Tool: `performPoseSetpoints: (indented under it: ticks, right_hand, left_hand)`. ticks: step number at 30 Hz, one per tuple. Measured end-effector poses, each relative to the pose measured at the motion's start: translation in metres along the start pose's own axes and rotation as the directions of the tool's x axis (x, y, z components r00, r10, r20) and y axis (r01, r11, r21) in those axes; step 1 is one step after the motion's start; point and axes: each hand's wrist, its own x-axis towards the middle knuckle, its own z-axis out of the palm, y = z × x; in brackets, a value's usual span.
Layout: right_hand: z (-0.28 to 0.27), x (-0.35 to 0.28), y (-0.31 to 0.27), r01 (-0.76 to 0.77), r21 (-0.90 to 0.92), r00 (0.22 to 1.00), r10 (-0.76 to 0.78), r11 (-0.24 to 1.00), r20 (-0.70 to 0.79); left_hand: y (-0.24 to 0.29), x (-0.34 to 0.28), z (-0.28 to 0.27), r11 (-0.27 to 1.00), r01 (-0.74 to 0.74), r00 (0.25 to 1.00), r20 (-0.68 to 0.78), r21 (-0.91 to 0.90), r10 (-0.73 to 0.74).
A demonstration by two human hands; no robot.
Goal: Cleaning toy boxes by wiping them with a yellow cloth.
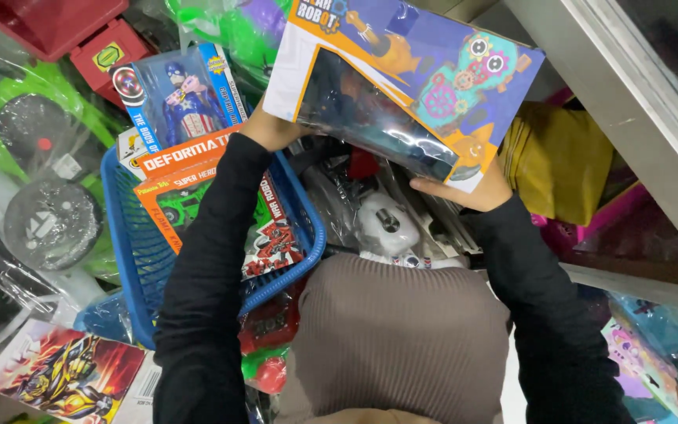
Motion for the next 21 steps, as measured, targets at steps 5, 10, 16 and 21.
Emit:
performPoseSetpoints:
  ticks: [5, 10, 16, 21]
  right_hand:
    - [0.021, -0.021, 0.051, -0.214, 0.422, 0.973, 0.233, 0.881, 0.009]
    - [0.015, -0.019, 0.099, -0.372, 0.475, 0.905, 0.426, 0.798, -0.007]
    - [-0.029, 0.011, 0.081, -0.181, 0.514, 0.953, 0.278, 0.839, -0.120]
    - [-0.068, 0.017, 0.098, -0.271, 0.468, 0.946, 0.323, 0.841, -0.032]
  left_hand:
    - [0.029, 0.031, 0.003, 0.878, 0.243, 0.970, 0.112, -0.413, -0.216]
    - [-0.019, 0.071, 0.033, 0.939, 0.130, 0.990, 0.092, -0.319, -0.106]
    - [-0.055, 0.121, 0.057, 0.963, -0.068, 0.988, -0.154, -0.262, 0.027]
    - [-0.060, 0.155, 0.074, 0.808, 0.135, 0.989, 0.024, -0.573, -0.149]
